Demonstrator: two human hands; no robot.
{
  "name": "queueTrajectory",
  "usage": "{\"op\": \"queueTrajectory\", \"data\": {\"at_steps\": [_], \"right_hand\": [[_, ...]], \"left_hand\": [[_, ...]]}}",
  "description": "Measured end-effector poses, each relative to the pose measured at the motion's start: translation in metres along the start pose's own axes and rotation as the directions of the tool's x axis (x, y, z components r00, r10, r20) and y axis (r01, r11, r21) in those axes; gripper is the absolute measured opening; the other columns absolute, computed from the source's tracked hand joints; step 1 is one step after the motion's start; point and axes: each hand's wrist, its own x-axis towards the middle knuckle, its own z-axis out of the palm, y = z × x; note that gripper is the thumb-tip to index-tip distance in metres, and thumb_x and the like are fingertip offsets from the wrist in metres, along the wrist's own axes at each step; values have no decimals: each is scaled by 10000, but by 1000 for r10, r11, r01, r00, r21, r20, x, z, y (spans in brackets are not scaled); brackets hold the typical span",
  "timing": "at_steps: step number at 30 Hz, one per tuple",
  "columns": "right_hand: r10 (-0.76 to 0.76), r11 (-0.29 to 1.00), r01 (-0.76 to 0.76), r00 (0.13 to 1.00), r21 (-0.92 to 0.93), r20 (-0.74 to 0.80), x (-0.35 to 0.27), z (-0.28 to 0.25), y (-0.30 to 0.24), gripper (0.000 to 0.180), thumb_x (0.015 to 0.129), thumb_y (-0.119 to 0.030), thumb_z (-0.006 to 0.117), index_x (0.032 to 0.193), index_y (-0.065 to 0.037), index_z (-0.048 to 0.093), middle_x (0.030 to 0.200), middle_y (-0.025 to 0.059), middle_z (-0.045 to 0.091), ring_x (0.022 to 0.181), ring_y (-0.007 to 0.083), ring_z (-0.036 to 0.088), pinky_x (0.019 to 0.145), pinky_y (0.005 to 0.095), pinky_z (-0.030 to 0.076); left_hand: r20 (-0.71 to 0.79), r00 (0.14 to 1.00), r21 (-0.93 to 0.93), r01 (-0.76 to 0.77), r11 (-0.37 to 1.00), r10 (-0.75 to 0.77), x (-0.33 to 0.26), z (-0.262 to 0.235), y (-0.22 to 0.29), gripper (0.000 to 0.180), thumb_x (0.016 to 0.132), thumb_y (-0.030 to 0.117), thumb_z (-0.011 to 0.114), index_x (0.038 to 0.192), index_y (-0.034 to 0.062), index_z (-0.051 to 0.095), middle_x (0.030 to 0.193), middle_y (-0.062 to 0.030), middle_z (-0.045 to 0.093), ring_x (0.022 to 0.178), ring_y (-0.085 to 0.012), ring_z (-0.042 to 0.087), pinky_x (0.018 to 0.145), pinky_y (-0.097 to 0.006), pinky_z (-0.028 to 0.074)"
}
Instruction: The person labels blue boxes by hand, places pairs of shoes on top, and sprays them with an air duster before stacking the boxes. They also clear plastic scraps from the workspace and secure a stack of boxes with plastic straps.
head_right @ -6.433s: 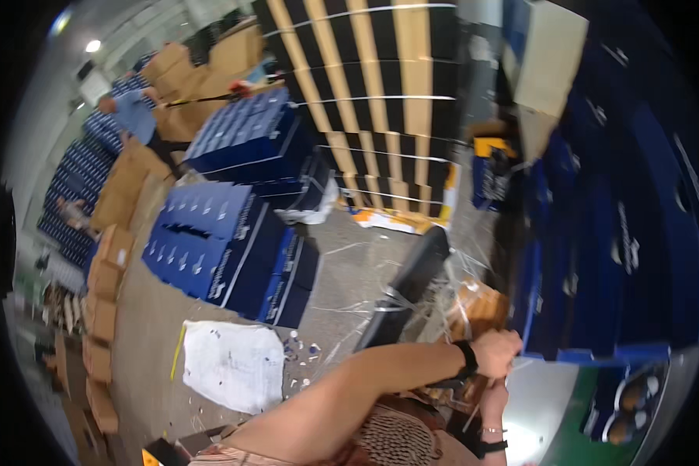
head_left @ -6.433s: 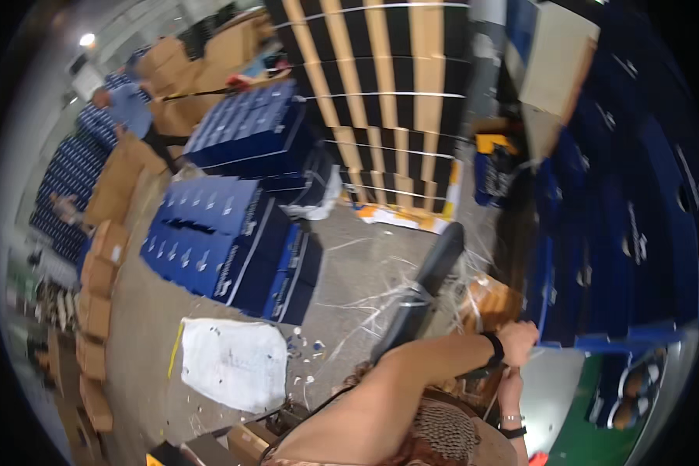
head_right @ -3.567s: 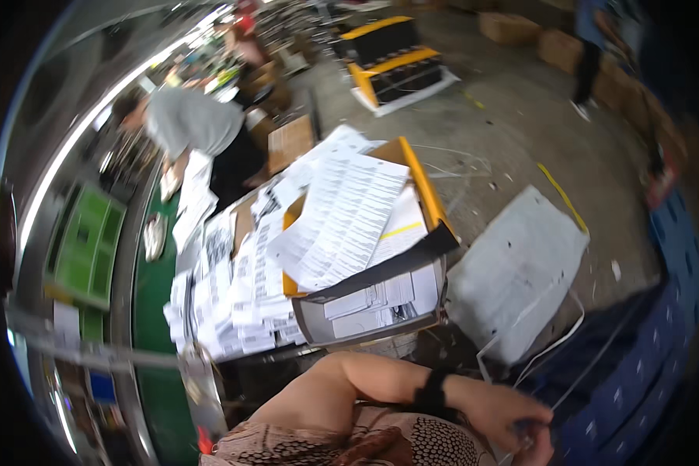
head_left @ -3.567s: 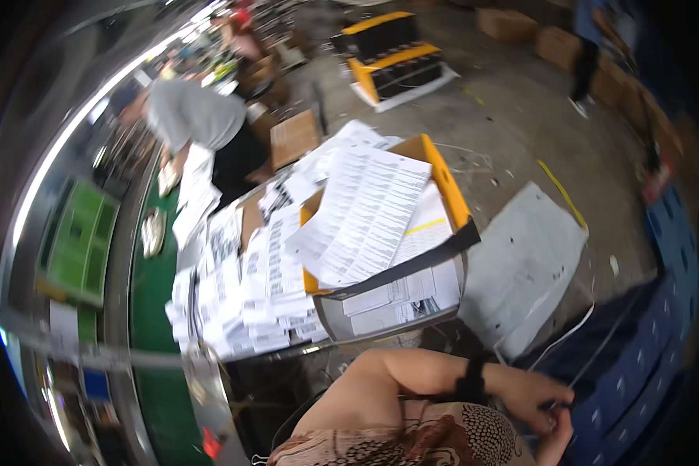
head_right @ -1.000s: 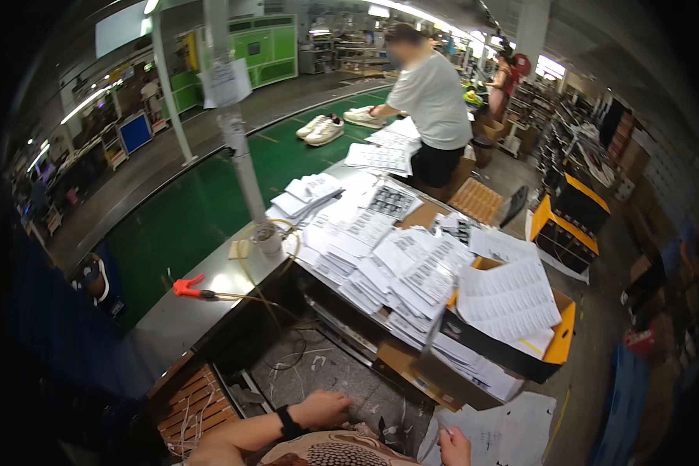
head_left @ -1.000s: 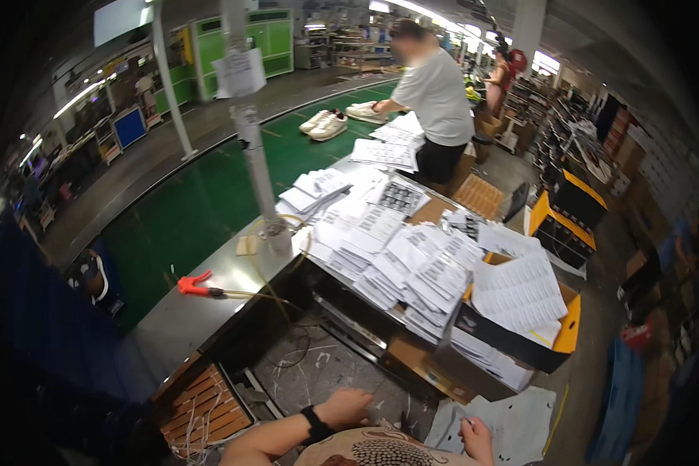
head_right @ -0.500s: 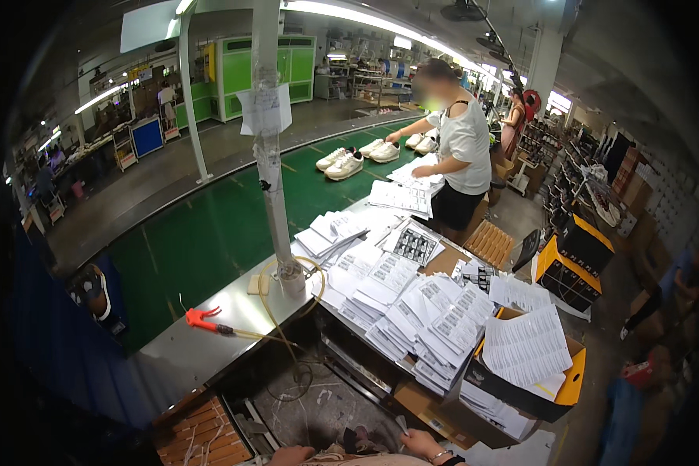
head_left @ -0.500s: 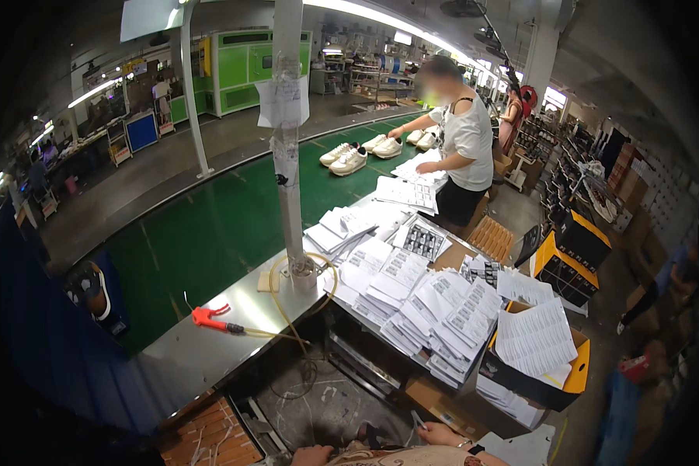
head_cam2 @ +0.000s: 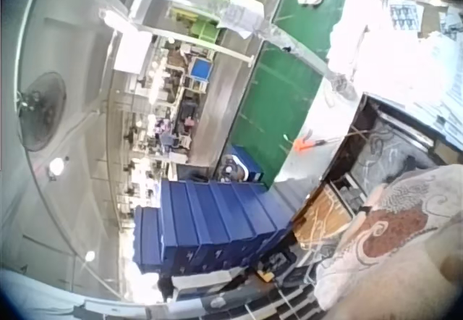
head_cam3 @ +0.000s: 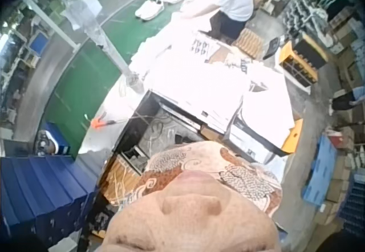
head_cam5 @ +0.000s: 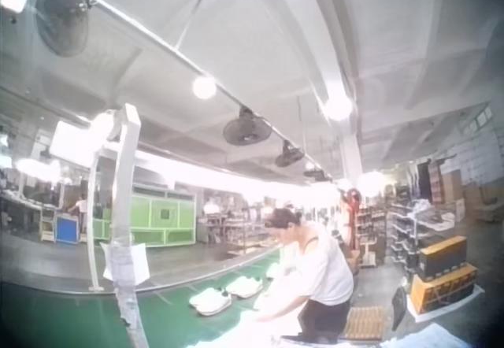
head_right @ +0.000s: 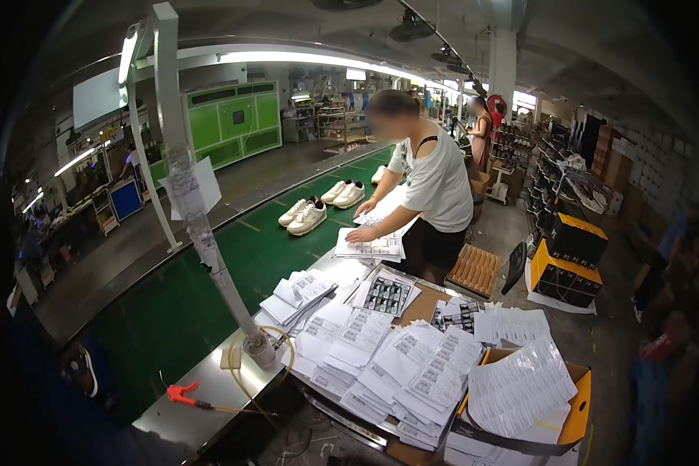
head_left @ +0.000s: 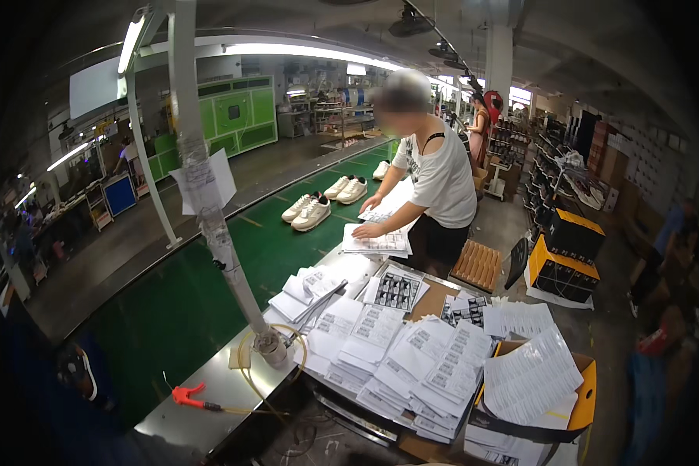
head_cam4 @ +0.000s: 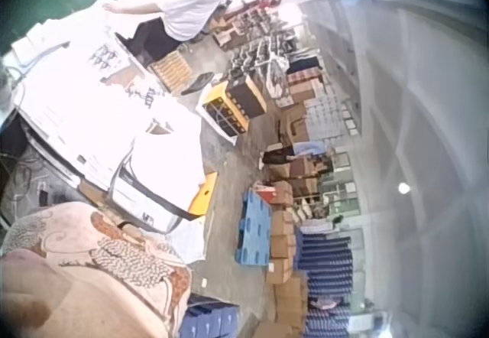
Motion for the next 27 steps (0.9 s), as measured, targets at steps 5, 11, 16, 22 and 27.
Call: {"op": "queueTrajectory", "data": {"at_steps": [5, 11, 16, 22, 27], "right_hand": [[-6, 1000, 7, 1000, 15, -10, 22, 0, -17, 404, 808, -446, 544, 955, -82, 643, 881, 154, 653, 854, 284, 619, 766, 393, 455], [5, 1000, -5, 999, 20, -37, 43, 14, -52, 405, 805, -443, 545, 956, -80, 643, 885, 155, 653, 857, 288, 619, 765, 396, 455], [22, 1000, -22, 998, 3, -65, 61, 38, -106, 406, 803, -441, 546, 957, -78, 643, 888, 155, 653, 860, 291, 619, 764, 399, 456], [43, 998, -47, 995, -51, -85, 81, 59, -183, 406, 801, -438, 547, 958, -76, 642, 892, 156, 653, 864, 295, 619, 763, 402, 456], [76, 992, -84, 994, -97, -78, 83, 82, -222, 407, 799, -436, 548, 959, -74, 642, 895, 156, 654, 867, 298, 618, 762, 404, 456]], "left_hand": [[10, 1000, 23, -12, 1000, 12, 25, -38, -9, 291, 859, 52, 403, 1118, 25, 535, 1040, -217, 593, 981, -351, 564, 834, -410, 443], [25, 999, 31, -45, 999, 45, 50, -90, -35, 291, 859, 58, 408, 1119, 26, 535, 1039, -214, 594, 978, -350, 565, 832, -410, 443], [26, 997, 17, -79, 997, 79, 59, -144, -82, 290, 859, 63, 413, 1119, 27, 535, 1039, -212, 594, 975, -348, 565, 831, -409, 443], [9, 994, -28, -104, 994, 105, 62, -209, -141, 289, 859, 69, 418, 1120, 27, 536, 1037, -210, 595, 971, -346, 566, 829, -408, 444], [10, 994, -82, -105, 991, 106, 51, -240, -178, 289, 859, 74, 422, 1121, 28, 536, 1037, -208, 595, 969, -345, 566, 827, -408, 444]]}}
